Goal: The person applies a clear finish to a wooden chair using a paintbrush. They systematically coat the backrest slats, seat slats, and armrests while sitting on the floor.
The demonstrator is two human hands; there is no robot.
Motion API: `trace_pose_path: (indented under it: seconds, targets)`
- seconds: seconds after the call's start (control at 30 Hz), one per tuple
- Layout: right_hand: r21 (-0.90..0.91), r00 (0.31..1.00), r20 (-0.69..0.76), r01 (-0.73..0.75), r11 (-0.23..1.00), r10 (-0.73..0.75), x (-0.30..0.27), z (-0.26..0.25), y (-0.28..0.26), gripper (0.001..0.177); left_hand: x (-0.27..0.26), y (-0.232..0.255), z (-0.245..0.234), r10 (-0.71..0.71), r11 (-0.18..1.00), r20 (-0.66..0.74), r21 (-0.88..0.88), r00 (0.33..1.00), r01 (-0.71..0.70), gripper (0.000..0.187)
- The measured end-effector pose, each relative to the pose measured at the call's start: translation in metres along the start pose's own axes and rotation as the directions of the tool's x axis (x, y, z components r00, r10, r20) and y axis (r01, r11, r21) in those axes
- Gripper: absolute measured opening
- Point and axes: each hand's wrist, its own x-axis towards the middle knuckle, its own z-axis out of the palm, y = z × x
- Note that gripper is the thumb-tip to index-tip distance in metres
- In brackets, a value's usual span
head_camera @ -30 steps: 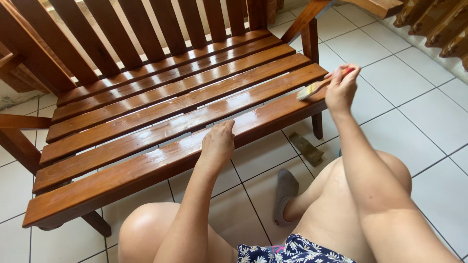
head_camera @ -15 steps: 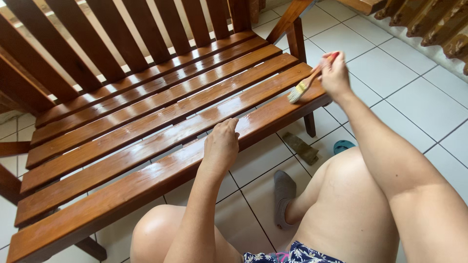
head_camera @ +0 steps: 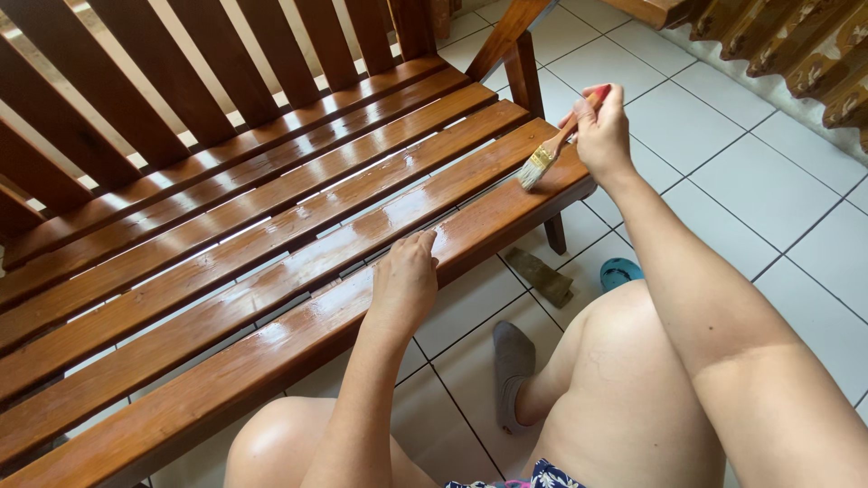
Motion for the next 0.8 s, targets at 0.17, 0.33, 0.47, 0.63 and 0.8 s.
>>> trace_pose_path:
  seconds: [0.17,0.33,0.47,0.63,0.8]
  targets:
    - [-0.109,0.988,-0.154,-0.029,0.994,0.012,0.018,-0.02,0.032,0.014,0.0,0.002,0.003,-0.003,1.0,-0.01,-0.01,1.0,0.003,0.039]
    - [-0.319,0.921,-0.283,0.172,0.932,-0.267,0.011,-0.042,0.036,0.011,0.002,-0.002,0.005,0.014,1.0,-0.016,-0.025,1.0,-0.014,0.037]
    - [-0.568,0.917,0.018,0.337,0.751,-0.399,-0.002,-0.016,0.018,0.01,0.005,0.0,0.01,-0.025,1.0,0.033,0.016,0.999,0.024,0.037]
    - [-0.499,0.801,0.387,0.599,0.627,-0.457,-0.036,0.029,-0.034,0.014,0.009,0.003,0.007,-0.062,0.998,0.072,0.017,0.995,0.061,0.037]
    - [-0.087,0.962,0.17,0.228,0.97,-0.211,-0.044,0.041,-0.061,0.012,0.004,0.002,-0.001,-0.024,0.999,0.006,-0.03,1.0,0.024,0.037]
